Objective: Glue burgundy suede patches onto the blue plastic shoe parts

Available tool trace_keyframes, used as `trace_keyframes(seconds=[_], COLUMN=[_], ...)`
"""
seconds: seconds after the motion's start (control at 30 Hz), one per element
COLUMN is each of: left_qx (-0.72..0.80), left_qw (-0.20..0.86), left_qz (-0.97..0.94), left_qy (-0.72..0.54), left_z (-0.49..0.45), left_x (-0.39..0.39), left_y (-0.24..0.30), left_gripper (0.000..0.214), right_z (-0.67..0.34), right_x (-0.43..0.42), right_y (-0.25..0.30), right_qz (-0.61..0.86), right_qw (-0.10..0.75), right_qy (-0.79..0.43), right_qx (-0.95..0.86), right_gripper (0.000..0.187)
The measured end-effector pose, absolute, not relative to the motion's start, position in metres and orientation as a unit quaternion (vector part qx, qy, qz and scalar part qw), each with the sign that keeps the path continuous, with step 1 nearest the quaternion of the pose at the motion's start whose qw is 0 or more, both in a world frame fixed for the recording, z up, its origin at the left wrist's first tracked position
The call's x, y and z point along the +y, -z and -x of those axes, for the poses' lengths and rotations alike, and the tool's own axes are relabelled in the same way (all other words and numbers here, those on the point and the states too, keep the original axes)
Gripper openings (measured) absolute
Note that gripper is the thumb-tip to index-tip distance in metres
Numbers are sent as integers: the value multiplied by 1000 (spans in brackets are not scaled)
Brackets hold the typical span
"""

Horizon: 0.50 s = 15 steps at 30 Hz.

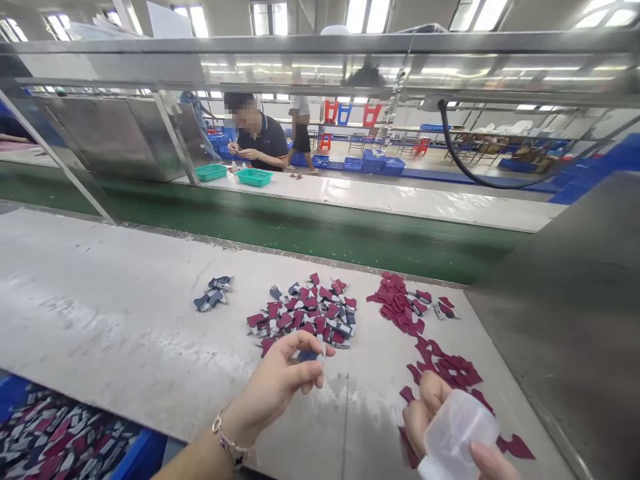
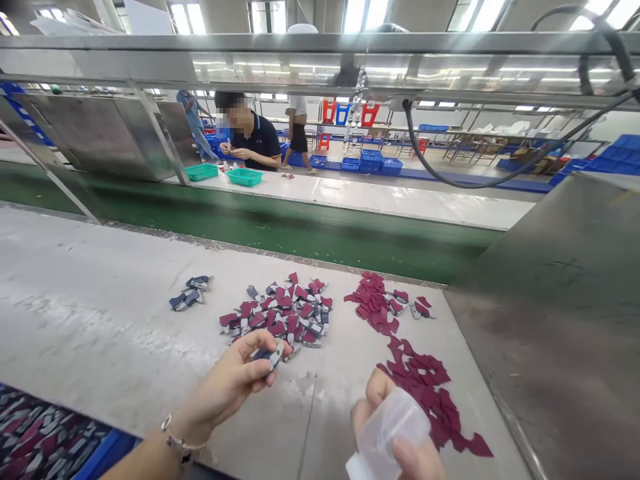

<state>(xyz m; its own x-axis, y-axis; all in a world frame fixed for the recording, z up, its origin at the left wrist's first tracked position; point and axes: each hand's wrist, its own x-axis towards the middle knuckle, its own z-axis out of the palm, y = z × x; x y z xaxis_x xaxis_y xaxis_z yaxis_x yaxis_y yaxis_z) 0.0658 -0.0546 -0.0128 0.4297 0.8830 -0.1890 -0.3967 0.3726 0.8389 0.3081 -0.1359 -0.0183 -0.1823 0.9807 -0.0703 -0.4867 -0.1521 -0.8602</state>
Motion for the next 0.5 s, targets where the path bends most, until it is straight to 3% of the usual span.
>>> trace_keyframes(seconds=[0.07,0.2,0.37,0.5], left_qx=[336,380,387,355], left_qw=[743,615,604,607], left_qz=[-424,-608,-613,-620], left_qy=[-394,-329,-332,-348], left_z=[-64,-64,-66,-64], left_x=[-42,-24,-19,-19], left_y=[2,-10,7,23], left_gripper=[28,26,64,50], right_z=[-310,-307,-302,-292], right_x=[-129,-113,-91,-82], right_y=[7,-22,-27,-19], right_qz=[334,412,507,499], right_qw=[538,550,524,455], right_qy=[-679,-631,-560,-490], right_qx=[-372,-359,-393,-551], right_gripper=[47,56,51,38])
